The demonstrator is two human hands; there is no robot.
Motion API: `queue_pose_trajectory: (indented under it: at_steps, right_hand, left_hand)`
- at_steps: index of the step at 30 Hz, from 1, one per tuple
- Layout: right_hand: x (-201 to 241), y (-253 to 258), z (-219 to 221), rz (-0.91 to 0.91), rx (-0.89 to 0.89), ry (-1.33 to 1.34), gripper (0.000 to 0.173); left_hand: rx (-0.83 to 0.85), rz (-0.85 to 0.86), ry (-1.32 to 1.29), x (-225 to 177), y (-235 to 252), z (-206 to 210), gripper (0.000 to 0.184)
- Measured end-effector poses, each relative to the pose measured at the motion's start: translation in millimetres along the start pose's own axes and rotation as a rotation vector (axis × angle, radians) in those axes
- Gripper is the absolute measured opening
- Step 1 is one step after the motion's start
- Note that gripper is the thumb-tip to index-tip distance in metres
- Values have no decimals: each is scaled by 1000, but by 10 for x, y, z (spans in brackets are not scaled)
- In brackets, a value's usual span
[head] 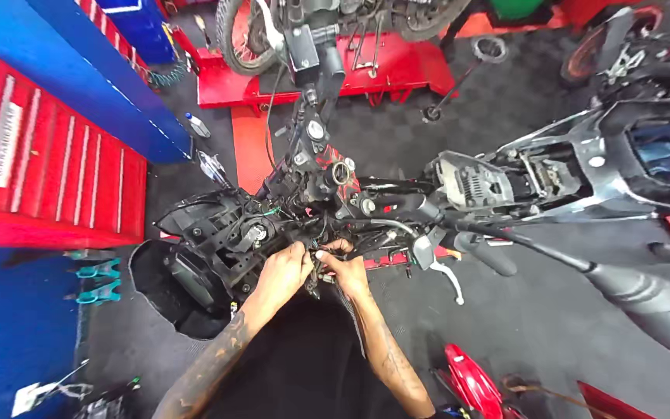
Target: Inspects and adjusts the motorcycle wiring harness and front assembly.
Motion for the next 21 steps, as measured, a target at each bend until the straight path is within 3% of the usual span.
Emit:
queue_pose_trajectory:
  at_steps: [6,10,13,17,21]
  right_hand:
    - [-25,22,9,29,-19,-79,21]
    - [-81,43,1,-35,-88,-23,21]
    - [-148,73,-44,-8,-76,44,21]
    - [-116,6,-60,-15,30,96,29]
    - [12,-115,-65,-1,156,32,36]
  left_hand:
    - [1,34,48,-155,54,-64,30]
    - [-81,91,134,-218,38,98,28]
    - [-146,106,41,-144,22,152,27]
    - [-277,-29,-91,40,-96,153,30]
    - [-147,-217,-43,73,-201,120,54]
Point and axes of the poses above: each hand's wrist, its own y-axis towards the middle knuckle, its own z-axis out of the palm, x = y × z, the point moved 5 cm from there along y, towards the middle knuckle, and after that the axes turned 4 degrees about z, right-handed, at the moved point
